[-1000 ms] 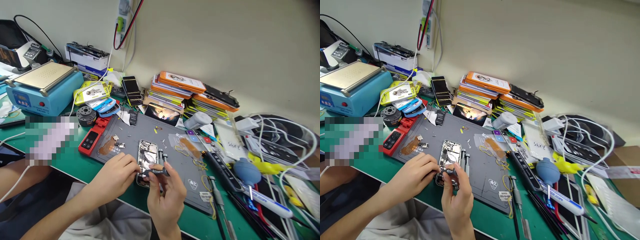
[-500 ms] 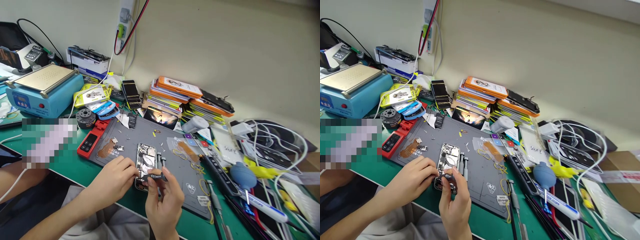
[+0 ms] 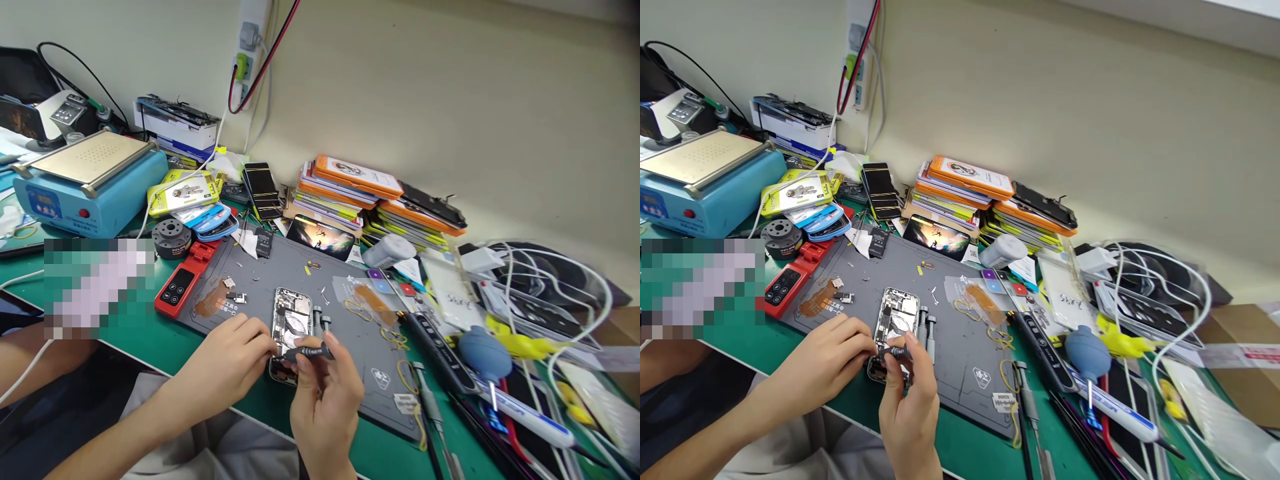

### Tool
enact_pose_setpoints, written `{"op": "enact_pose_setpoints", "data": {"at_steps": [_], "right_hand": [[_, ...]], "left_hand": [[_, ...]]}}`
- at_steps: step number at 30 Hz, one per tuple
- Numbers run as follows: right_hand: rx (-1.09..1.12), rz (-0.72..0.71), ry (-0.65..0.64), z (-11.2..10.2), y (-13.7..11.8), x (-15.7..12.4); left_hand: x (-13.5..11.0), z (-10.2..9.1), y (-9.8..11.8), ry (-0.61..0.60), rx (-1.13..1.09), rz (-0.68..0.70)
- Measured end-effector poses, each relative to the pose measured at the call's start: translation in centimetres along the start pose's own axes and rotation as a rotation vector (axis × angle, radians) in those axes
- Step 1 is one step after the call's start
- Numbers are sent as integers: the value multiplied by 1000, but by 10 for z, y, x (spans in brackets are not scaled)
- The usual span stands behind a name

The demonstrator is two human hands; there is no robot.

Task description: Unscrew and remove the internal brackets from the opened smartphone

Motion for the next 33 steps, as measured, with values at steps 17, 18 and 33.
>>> {"op": "enact_pose_setpoints", "data": {"at_steps": [17, 18, 33], "right_hand": [[-132, -132, -49, 1, -12, 13], [-146, -142, -55, 1, -13, 15], [-15, -133, -121, 4, -15, 17]], "left_hand": [[1, -1, 1, -4, -2, -3], [1, 0, 0, -2, -3, -3], [2, -1, 0, 5, 24, -1]]}}
Point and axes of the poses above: each hand's wrist, its own x-axis towards the middle knuckle, its own z-axis out of the palm, y = z × x, the point moved 5 cm from there along x, towards the middle knuckle, and after that the axes turned 12 degrees about x, right-handed, at the moved point
